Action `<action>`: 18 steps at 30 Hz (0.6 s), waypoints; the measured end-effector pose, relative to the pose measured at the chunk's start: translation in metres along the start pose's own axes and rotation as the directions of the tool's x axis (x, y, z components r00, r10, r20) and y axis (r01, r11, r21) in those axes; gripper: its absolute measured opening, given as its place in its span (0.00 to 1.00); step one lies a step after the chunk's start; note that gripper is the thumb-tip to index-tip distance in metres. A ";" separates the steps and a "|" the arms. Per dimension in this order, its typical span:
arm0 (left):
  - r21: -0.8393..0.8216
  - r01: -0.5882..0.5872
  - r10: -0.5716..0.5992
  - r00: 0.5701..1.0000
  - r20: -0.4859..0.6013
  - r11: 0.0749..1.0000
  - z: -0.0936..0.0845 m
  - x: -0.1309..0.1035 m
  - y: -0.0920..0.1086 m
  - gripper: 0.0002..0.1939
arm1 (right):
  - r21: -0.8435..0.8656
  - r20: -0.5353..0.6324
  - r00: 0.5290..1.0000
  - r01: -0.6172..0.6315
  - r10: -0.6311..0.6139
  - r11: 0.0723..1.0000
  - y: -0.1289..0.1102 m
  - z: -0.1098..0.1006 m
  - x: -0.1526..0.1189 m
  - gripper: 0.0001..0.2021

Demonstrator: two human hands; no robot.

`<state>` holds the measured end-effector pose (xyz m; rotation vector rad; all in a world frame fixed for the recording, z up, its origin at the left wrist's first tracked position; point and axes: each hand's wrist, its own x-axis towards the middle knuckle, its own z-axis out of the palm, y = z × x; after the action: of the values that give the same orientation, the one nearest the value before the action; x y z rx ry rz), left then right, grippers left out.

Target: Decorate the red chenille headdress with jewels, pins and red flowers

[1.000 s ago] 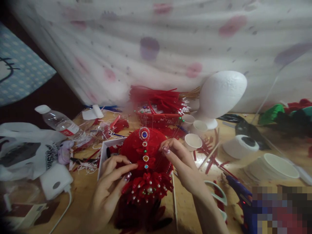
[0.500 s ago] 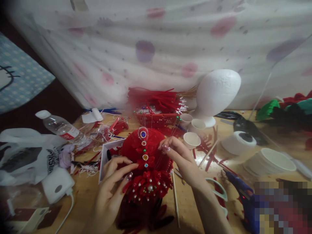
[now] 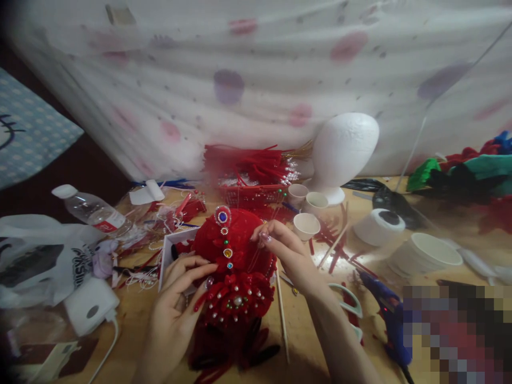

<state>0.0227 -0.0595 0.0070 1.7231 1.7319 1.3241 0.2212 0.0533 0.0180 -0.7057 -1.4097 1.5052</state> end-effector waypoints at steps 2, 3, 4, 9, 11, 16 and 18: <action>-0.026 0.004 -0.004 1.000 -0.011 1.000 0.001 -0.002 -0.002 0.12 | -0.010 -0.001 1.000 0.005 -0.005 1.000 0.001 -0.001 0.000 0.10; -0.035 0.005 -0.005 1.000 -0.014 0.999 0.001 -0.002 -0.003 0.11 | -0.011 -0.001 1.000 0.007 -0.007 1.000 0.002 -0.002 -0.001 0.10; -0.038 0.010 -0.011 1.000 -0.020 0.999 0.001 -0.003 -0.004 0.11 | -0.008 0.001 1.000 0.008 -0.008 1.000 0.002 -0.002 -0.001 0.10; 0.064 0.083 -0.078 0.994 -0.077 0.994 0.002 -0.007 -0.004 0.11 | 0.005 0.003 1.000 0.013 -0.013 1.000 0.005 -0.003 -0.003 0.07; 0.081 0.093 -0.087 0.993 -0.081 0.992 0.003 -0.008 -0.004 0.11 | 0.008 0.006 1.000 0.009 -0.009 1.000 0.005 -0.004 -0.004 0.06; 0.045 0.104 -0.102 0.994 -0.039 0.994 0.004 -0.007 -0.003 0.12 | 0.005 0.018 1.000 -0.001 0.001 1.000 0.007 -0.005 -0.003 0.06; 0.032 0.131 -0.131 0.991 -0.019 0.991 0.003 -0.006 -0.002 0.13 | 0.016 0.024 1.000 0.001 -0.001 1.000 0.007 -0.004 -0.003 0.06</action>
<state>0.0254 -0.0632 0.0022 1.5897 1.8524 1.2629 0.2247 0.0530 0.0102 -0.6790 -1.4147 1.5269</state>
